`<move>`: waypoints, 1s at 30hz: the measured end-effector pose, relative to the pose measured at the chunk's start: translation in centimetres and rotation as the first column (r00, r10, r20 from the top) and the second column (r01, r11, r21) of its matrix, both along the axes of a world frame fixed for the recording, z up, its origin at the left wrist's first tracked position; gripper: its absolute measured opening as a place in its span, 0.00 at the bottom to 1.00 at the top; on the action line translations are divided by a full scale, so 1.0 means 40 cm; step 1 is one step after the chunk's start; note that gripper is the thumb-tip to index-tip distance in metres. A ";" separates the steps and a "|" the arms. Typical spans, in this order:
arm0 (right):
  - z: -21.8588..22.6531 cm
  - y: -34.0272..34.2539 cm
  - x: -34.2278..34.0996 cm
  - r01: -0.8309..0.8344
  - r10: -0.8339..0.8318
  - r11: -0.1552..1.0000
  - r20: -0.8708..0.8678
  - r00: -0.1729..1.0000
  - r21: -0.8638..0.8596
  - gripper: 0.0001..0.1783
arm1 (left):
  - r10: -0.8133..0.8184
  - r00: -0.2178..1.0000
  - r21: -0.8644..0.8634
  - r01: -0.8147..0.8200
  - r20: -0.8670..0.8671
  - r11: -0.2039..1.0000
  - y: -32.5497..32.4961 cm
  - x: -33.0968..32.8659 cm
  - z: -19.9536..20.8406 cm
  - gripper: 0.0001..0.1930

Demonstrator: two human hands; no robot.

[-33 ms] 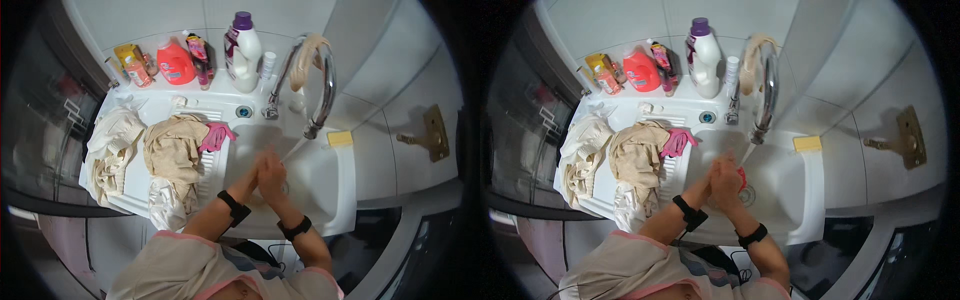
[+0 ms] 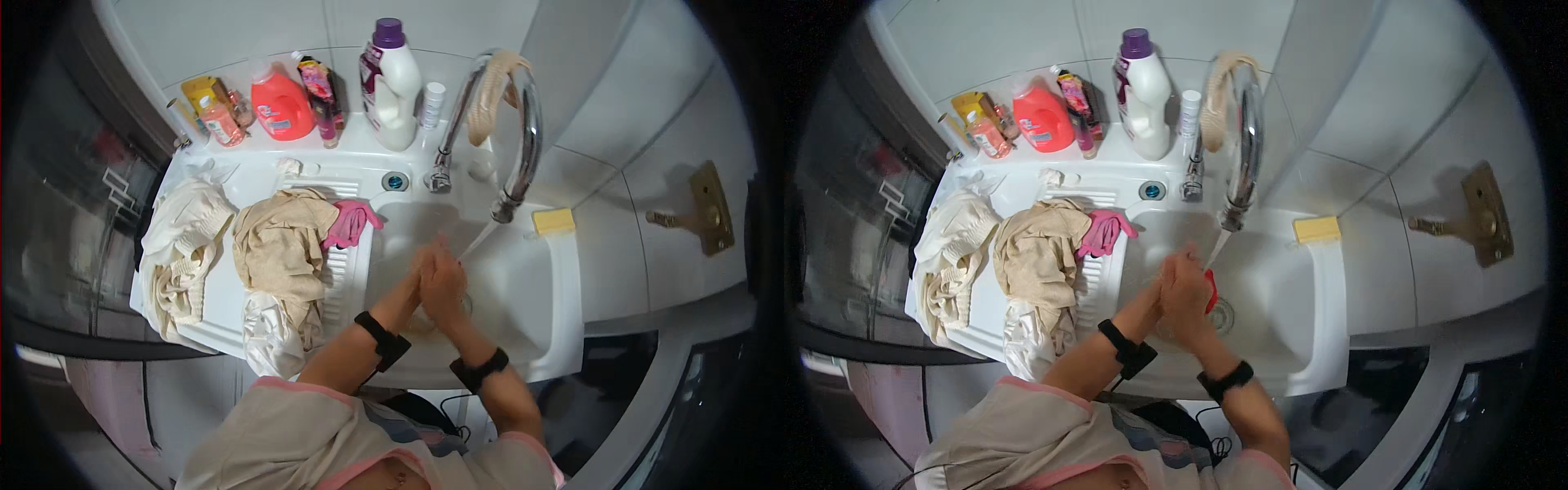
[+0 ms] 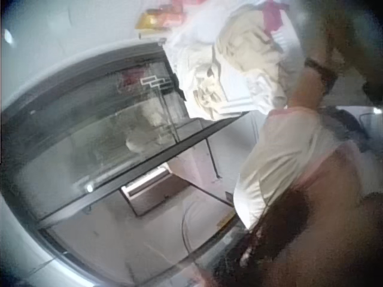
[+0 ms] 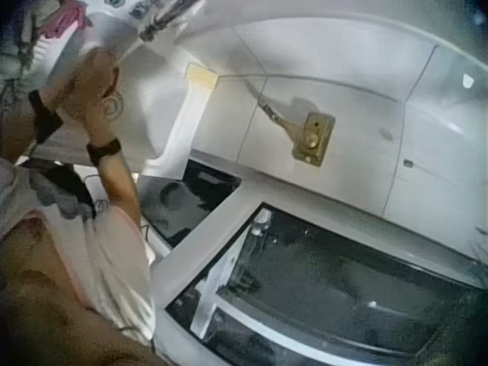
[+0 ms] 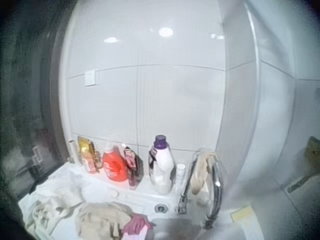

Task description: The person hangs a white shirt and a pink towel on hangers on a drying rack, then washes a red garment by hand in a sink using liquid detergent and rinses it under a faucet.

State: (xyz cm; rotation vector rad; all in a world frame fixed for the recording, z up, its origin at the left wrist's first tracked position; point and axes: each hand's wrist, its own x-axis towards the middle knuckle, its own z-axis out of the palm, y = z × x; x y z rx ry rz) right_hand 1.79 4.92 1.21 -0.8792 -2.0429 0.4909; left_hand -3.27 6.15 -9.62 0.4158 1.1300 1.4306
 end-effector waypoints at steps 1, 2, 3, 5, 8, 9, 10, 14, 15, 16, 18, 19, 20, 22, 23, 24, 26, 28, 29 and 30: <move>0.007 0.022 -0.007 0.003 -0.003 1.000 -0.012 1.000 -0.004 0.13 | -0.038 0.995 0.098 0.048 -0.095 0.994 0.000 -0.030 -0.038 0.14; 0.013 0.090 0.023 0.124 -0.093 0.954 0.122 0.988 -0.274 0.13 | -0.096 0.987 0.150 0.116 -0.132 0.982 0.017 -0.005 -0.020 0.14; 0.012 0.127 0.044 0.250 -0.131 0.821 0.257 0.958 -0.513 0.12 | -0.137 0.975 0.200 0.172 -0.176 0.965 0.027 0.010 -0.001 0.15; -0.039 0.138 0.085 0.344 -0.254 0.848 0.259 0.932 -0.404 0.13 | 0.026 0.966 -0.127 0.007 0.257 0.992 0.009 0.074 0.138 0.14; -0.070 0.122 0.072 0.336 -0.280 0.903 0.226 0.933 -0.268 0.14 | -0.019 0.975 0.082 0.001 0.222 0.997 -0.018 0.013 0.103 0.15; -0.072 0.113 0.068 0.299 -0.246 0.923 0.225 0.943 -0.243 0.14 | -0.043 0.977 0.188 0.003 0.208 0.982 -0.031 -0.011 0.087 0.15; -0.073 0.105 0.064 0.258 -0.209 0.941 0.223 0.952 -0.217 0.14 | -0.063 0.980 0.291 0.005 0.191 0.957 -0.042 -0.032 0.072 0.16; -0.104 0.146 0.099 0.193 -0.160 0.975 0.251 0.955 -0.113 0.14 | -0.089 0.899 -0.147 0.167 0.428 0.975 0.011 0.010 0.119 0.13; -0.141 0.196 0.139 0.192 -0.151 0.926 0.147 0.977 -0.326 0.12 | -0.096 0.895 -0.142 0.174 0.436 0.974 0.011 0.019 0.134 0.13; -0.156 0.231 0.162 0.154 -0.157 0.841 0.039 0.987 -0.518 0.11 | -0.087 0.904 -0.155 0.166 0.420 0.974 0.014 0.024 0.151 0.13; -0.161 0.225 0.166 0.068 -0.247 0.768 -0.197 0.949 -0.636 0.11 | -0.029 0.923 -0.191 0.110 0.384 0.975 0.001 0.017 0.177 0.15; -0.164 0.220 0.175 -0.036 -0.381 0.684 -0.398 0.834 -0.729 0.10 | -0.004 0.929 -0.208 0.087 0.369 0.974 -0.002 0.020 0.184 0.16; -0.148 0.199 0.169 -0.035 -0.372 0.686 -0.392 0.841 -0.727 0.10 | 0.014 0.936 -0.227 0.071 0.352 0.971 -0.006 0.019 0.189 0.17; -0.075 0.117 0.108 -0.052 -0.097 0.855 -0.258 0.961 -0.515 0.09 | 0.009 0.897 -0.105 0.042 0.442 0.994 0.005 -0.003 0.103 0.16; -0.035 0.064 0.075 -0.061 -0.081 0.855 -0.250 0.965 -0.514 0.09 | -0.021 0.853 0.009 0.019 0.521 1.000 0.008 -0.007 0.067 0.16; 0.004 0.009 0.044 -0.090 0.025 0.930 -0.182 0.983 -0.356 0.09 | -0.010 0.848 0.008 0.006 0.530 1.000 0.006 -0.001 0.066 0.16; 0.020 0.008 0.038 -0.138 0.124 0.973 -0.086 0.989 -0.186 0.09 | 0.031 0.910 -0.127 0.024 0.413 0.992 -0.006 0.027 0.111 0.16; 0.008 0.094 0.096 0.082 0.028 0.955 0.362 0.932 -0.285 0.10 | 0.016 0.952 -0.254 0.065 0.305 0.965 -0.007 0.085 0.166 0.16; -0.018 0.126 0.117 0.085 0.024 0.958 0.374 0.927 -0.273 0.10 | 0.009 0.970 -0.311 0.069 0.242 0.948 -0.004 0.099 0.183 0.15; -0.063 0.156 0.140 0.191 -0.101 0.925 0.271 0.957 -0.330 0.11 | 0.004 0.966 -0.304 0.077 0.259 0.950 -0.005 0.112 0.178 0.15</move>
